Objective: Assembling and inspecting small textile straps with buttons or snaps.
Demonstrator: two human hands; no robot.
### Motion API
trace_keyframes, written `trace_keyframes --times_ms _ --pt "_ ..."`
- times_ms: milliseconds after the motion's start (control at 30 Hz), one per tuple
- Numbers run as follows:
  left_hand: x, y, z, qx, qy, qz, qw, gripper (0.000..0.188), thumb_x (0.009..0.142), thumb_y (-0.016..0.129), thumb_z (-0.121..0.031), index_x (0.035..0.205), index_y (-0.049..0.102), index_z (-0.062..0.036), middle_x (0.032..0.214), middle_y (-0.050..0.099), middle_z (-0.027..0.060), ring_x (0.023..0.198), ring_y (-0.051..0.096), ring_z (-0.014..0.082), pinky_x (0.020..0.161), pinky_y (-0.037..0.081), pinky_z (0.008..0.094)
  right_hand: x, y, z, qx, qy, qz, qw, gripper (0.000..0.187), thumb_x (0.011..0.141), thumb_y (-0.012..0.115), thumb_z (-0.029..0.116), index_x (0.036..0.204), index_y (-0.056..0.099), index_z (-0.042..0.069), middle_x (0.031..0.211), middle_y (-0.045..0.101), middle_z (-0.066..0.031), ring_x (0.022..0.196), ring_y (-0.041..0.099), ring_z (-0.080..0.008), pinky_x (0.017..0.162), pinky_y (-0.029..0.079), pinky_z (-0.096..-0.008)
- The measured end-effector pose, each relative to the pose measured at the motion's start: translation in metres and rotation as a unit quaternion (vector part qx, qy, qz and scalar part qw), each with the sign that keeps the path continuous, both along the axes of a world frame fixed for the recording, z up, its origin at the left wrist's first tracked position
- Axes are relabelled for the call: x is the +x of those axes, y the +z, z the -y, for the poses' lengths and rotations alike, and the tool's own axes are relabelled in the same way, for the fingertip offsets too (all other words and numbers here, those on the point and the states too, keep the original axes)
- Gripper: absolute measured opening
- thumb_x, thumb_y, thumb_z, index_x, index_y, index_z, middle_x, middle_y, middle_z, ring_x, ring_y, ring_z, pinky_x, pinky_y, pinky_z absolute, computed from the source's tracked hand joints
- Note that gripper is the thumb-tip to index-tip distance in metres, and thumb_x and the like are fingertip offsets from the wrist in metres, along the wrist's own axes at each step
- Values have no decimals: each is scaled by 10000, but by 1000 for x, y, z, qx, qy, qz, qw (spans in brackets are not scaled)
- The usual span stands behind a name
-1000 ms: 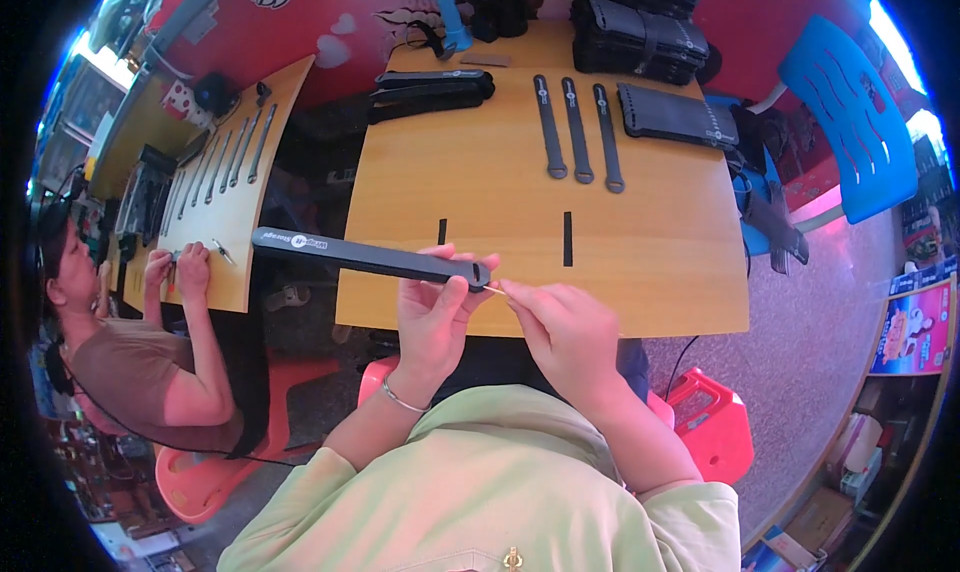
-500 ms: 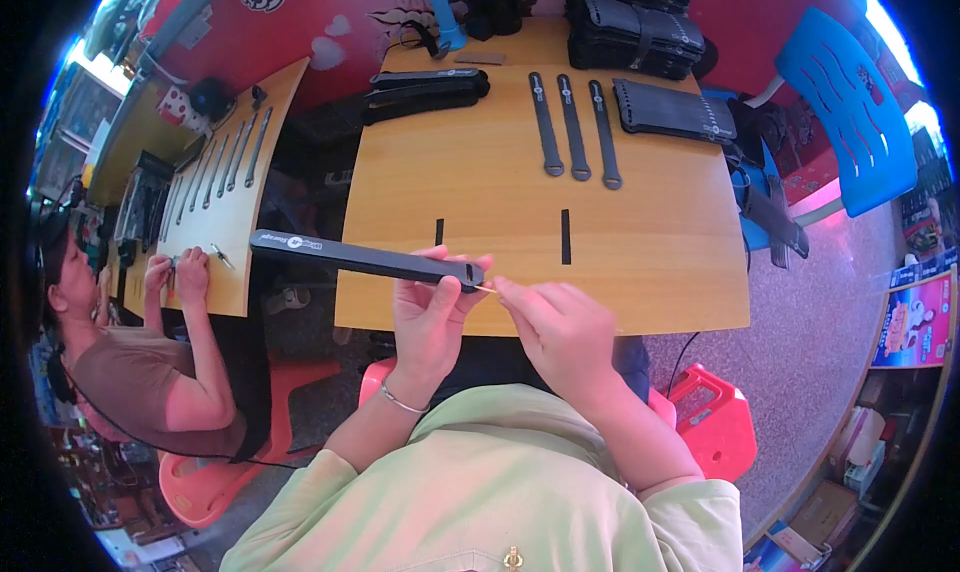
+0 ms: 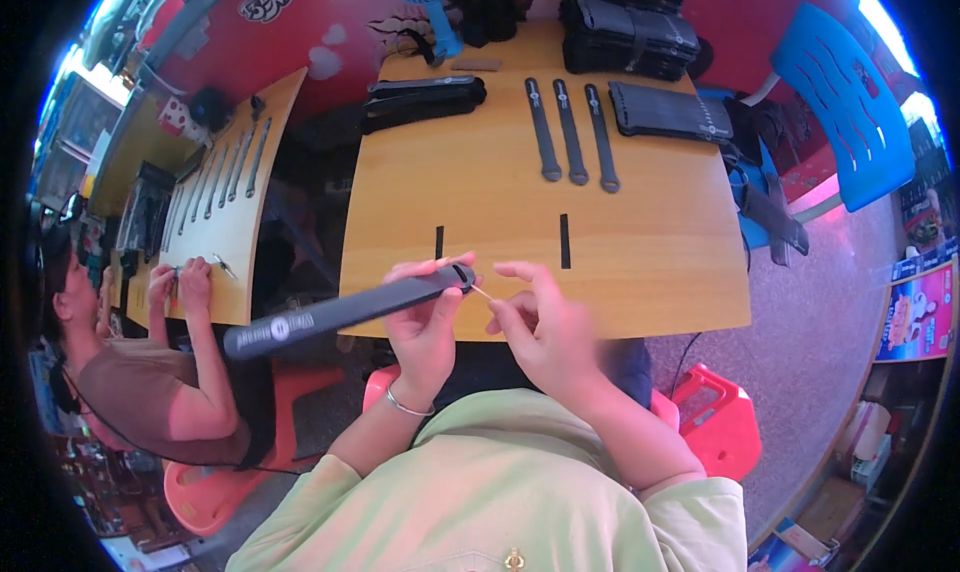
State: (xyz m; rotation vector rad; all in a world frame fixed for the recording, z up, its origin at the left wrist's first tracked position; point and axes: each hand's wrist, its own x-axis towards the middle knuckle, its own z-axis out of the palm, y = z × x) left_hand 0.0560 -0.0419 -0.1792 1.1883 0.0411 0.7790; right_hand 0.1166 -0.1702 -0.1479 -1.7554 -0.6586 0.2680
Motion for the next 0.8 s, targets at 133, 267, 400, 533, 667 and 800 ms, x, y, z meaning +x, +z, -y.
trace_keyframes --times_ms 133,267,400,533,667,800 --pt "2 -3 -3 113 62 7 992 292 858 595 10 1116 470 -47 1067 502 80 1082 562 322 845 537 418 -1 1 -6 83 55 -217 971 349 864 546 -28 1199 487 51 647 604 -50 543 544 -51 480 410 -191" --pt "1 7 -7 81 37 6 996 307 843 583 77 1114 478 -22 1058 488 87 1074 576 301 872 504 333 2 -5 -13 58 40 98 993 315 870 531 -24 1170 547 70 656 603 -40 564 551 -51 478 423 -206" --pt "0 4 -10 100 60 12 993 305 843 588 70 1112 479 -25 1032 490 84 1068 579 309 885 497 339 13 -19 -12 -4 15 342 940 312 867 531 -23 1159 574 77 669 611 -26 573 547 -40 478 425 -218" --pt "1 1 -14 154 80 22 985 298 840 597 60 1101 480 -24 1033 490 95 1043 592 324 872 505 349 11 -3 -14 -22 41 177 983 321 829 586 -3 1126 599 118 723 621 -72 606 609 -162 492 444 -281" --pt "2 -2 -19 242 124 31 962 292 839 602 55 1093 480 -23 1030 499 103 1027 600 336 854 513 357 13 2 -14 72 113 -173 976 272 846 571 4 1107 582 77 702 625 -79 615 619 -162 510 450 -261" --pt "1 5 -16 256 98 2 962 280 846 596 49 1090 480 -22 1015 533 104 1031 601 303 851 509 339 14 -9 -13 21 46 258 965 258 875 539 7 1126 550 62 717 645 -59 634 625 -124 531 456 -246"
